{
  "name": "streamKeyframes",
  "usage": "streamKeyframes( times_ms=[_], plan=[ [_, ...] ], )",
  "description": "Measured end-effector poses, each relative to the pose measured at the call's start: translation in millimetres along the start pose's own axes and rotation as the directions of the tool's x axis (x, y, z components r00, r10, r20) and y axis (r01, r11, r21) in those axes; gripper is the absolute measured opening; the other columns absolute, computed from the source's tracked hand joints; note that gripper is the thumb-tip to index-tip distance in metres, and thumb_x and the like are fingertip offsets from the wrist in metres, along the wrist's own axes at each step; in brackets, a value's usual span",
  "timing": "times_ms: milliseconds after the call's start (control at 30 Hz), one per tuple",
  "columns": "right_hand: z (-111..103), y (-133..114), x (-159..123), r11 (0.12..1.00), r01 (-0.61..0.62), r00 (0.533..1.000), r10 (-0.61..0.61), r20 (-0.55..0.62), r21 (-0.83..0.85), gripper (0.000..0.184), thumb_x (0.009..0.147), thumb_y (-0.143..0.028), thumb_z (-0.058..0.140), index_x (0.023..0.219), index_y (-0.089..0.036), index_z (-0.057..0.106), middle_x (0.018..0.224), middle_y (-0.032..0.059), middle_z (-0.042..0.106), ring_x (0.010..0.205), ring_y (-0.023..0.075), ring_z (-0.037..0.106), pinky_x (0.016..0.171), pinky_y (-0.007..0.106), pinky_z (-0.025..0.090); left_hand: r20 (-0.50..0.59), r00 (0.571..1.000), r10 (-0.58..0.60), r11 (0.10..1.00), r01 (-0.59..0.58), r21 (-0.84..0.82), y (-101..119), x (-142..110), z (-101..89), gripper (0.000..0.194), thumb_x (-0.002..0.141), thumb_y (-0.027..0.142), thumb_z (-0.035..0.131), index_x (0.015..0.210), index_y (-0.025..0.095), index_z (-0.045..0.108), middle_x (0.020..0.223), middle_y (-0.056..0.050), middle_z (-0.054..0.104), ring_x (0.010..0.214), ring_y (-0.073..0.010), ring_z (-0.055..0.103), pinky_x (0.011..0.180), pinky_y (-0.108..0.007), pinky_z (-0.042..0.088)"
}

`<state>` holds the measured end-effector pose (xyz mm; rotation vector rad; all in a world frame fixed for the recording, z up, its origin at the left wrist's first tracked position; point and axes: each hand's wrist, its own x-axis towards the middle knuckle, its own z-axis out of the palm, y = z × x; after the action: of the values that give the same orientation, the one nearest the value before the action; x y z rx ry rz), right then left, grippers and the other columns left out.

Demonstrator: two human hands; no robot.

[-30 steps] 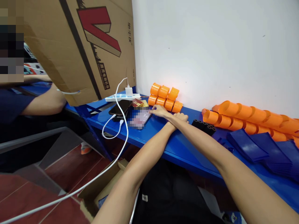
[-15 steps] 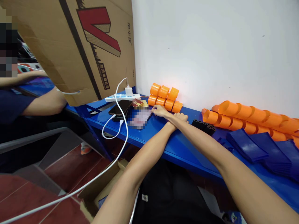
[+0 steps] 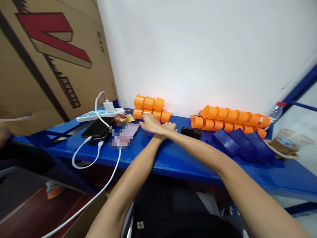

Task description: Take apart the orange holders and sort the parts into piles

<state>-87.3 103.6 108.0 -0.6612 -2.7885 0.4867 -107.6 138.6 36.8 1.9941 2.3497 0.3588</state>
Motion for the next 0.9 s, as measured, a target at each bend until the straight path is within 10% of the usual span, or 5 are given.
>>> streamKeyframes(
  times_ms=[200, 500, 667, 900],
  plan=[
    [-74.6, 32.2, -12.9, 0.953, 0.2, 0.954, -0.243, -0.177, -0.229, 0.029, 0.097, -0.025, 0.054, 0.115, -0.019, 0.076, 0.107, 0.0076, 0.079, 0.095, 0.0223, 0.07, 0.083, 0.033, 0.049, -0.054, 0.998, 0.043, 0.999, -0.043, 0.007, 2.5, -2.3, -2.4, 0.04, 0.101, 0.028, 0.048, 0.131, 0.014, 0.071, 0.133, -0.023, 0.072, 0.129, -0.0392, 0.066, 0.108, -0.048, 0.048],
    [-194.2, 140.0, -38.0, 0.783, -0.166, 0.985, 0.101, -0.141, -0.599, 0.053, 0.085, -0.011, 0.062, 0.137, -0.013, 0.07, 0.124, 0.0189, 0.075, 0.116, 0.0344, 0.069, 0.09, 0.042, 0.053, -0.067, 0.998, 0.016, 1.0, -0.015, 0.011, 6.8, -1.0, -7.8, 0.031, 0.098, 0.027, 0.046, 0.107, 0.017, 0.074, 0.113, -0.023, 0.077, 0.112, -0.0391, 0.074, 0.089, -0.043, 0.054],
    [-213.8, 188.0, -51.6, 0.734, -0.215, 0.948, 0.315, 0.042, -0.644, 0.09, 0.077, -0.015, 0.072, 0.162, -0.011, 0.042, 0.149, 0.0241, 0.062, 0.123, 0.0375, 0.066, 0.087, 0.042, 0.055, -0.103, 0.994, 0.023, 1.0, -0.023, 0.005, 5.6, -1.3, -8.2, 0.029, 0.098, 0.027, 0.045, 0.106, 0.019, 0.071, 0.109, -0.02, 0.077, 0.108, -0.0384, 0.074, 0.085, -0.042, 0.052],
    [-190.1, 227.1, -60.4, 0.736, -0.131, 0.966, 0.246, 0.082, -0.664, 0.11, 0.072, -0.019, 0.078, 0.169, -0.012, 0.027, 0.142, 0.0229, 0.067, 0.129, 0.039, 0.062, 0.095, 0.043, 0.055, -0.209, 0.978, -0.018, 0.999, 0.011, -0.034, 4.7, 0.2, -10.7, 0.021, 0.098, 0.026, 0.046, 0.099, 0.022, 0.066, 0.099, -0.016, 0.077, 0.1, -0.0374, 0.074, 0.076, -0.04, 0.047]
  ],
)
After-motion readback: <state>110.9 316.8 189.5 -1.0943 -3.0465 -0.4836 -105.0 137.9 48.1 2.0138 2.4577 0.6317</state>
